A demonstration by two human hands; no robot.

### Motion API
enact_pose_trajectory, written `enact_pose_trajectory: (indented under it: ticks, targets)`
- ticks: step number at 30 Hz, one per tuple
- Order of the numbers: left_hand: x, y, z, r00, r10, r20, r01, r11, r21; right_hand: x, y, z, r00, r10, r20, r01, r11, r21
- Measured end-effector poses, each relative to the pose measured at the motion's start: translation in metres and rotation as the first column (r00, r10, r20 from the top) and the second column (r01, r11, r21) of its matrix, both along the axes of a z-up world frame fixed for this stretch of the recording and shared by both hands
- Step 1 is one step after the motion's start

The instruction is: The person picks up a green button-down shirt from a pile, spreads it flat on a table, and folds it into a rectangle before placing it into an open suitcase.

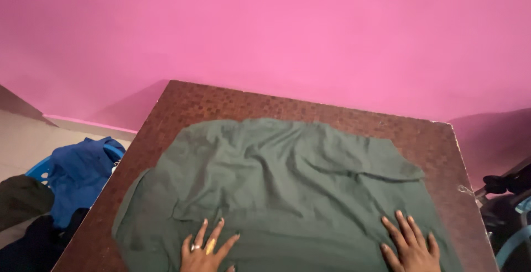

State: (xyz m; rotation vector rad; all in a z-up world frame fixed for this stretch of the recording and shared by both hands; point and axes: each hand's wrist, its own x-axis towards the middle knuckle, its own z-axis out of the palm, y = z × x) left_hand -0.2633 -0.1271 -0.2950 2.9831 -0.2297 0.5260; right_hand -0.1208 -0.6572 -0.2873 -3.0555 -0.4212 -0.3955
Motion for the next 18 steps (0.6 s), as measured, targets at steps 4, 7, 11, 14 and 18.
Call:
enact_pose_trajectory:
  ticks: [4, 7, 11, 14, 18]
  targets:
    - [0.014, 0.002, 0.037, 0.822, 0.101, -0.56, -0.033, 0.991, 0.13, -0.016, 0.002, 0.011, 0.847, -0.424, -0.319, 0.207, 0.817, -0.538]
    - [0.045, -0.001, 0.081, 0.79, 0.088, -0.607, -0.072, 0.996, 0.05, 0.004, 0.009, 0.04, 0.838, -0.389, -0.382, 0.187, 0.864, -0.468]
    - [0.095, -0.027, 0.121, 0.909, 0.037, -0.414, -0.059, 0.997, -0.04, 0.057, 0.033, 0.061, 0.992, 0.081, -0.095, -0.071, 0.992, 0.104]
    - [0.112, -0.051, 0.132, 0.751, 0.113, -0.651, -0.118, 0.992, 0.035, 0.062, 0.058, 0.063, 0.963, 0.027, -0.27, -0.038, 0.999, -0.039]
    - [0.104, -0.061, 0.112, 0.728, 0.122, -0.675, -0.102, 0.992, 0.07, 0.045, 0.049, 0.067, 0.915, -0.108, -0.388, 0.04, 0.983, -0.181]
